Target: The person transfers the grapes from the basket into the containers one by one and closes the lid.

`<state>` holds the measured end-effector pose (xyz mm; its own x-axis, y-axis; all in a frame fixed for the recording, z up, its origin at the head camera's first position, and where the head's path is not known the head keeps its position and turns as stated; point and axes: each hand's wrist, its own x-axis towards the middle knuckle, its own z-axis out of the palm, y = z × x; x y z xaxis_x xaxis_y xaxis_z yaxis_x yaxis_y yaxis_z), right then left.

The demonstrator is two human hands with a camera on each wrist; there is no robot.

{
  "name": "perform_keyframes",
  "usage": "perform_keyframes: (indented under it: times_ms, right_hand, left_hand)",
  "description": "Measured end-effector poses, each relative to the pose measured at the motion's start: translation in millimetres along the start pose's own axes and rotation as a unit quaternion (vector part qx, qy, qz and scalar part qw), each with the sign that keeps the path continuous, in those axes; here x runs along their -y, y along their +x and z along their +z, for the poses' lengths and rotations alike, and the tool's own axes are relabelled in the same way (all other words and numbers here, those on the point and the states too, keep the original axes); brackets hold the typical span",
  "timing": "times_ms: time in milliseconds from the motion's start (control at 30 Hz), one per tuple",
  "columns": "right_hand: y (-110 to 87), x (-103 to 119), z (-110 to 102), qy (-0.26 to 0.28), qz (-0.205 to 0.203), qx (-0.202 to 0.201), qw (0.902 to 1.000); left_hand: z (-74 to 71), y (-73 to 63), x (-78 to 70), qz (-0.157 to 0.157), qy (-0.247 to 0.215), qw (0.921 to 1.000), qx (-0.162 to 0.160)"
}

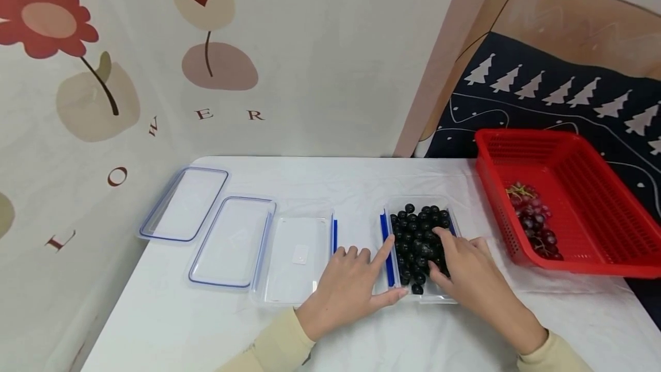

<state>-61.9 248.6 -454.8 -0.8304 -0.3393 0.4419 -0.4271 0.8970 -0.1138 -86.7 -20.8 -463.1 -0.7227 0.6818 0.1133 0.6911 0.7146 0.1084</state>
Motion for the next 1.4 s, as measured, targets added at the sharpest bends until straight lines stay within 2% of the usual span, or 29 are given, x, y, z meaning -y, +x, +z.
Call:
perform_keyframes:
  times_ms: [100,267,367,667,833,1033,1300,1400]
  right_hand:
    - [-0.6,1,-1,0.018,0.011,0.024,0.9995]
    - [-3.0,3,-8,0.061,0.086,0.080,0.9912]
    - [-3.9,4,-12,0.073,0.107,0.092,0.9874]
    - [-11.0,-1,-7,0.092,0.068,0.039,0.9927]
    - [-9.2,-2,-10,0.103,0.072,0.053,0.9906]
    - [-11.0,-4,-6,0.082,0.044,0.061,0.9938]
    - [-13.5,16,-8,0.104,0.104,0.116,0.9823]
    - [-12.9,22,-7,0.091,0.127,0.135,0.9784]
  left_hand:
    - [0.4,-0.3,-0.3,0.002,-0.003,1.0000,0.001]
    - [2.0,0.3,-1.3,0.013,0.000,0.9998,-0.014]
    - [2.2,0.9,-1.7,0.014,0.005,0.9997,-0.020]
    - [1.0,2.1,-3.5,0.006,0.003,0.9999,-0.012]
    - [0.2,1.8,-3.8,0.003,0.008,0.9999,-0.006]
    - [-0.1,1.8,-3.8,0.006,0.007,0.9999,-0.006]
    - [-0.4,0.6,-2.1,0.000,0.003,1.0000,0.002]
    - [-0.7,0.4,-1.7,-0.003,0.004,1.0000,0.003]
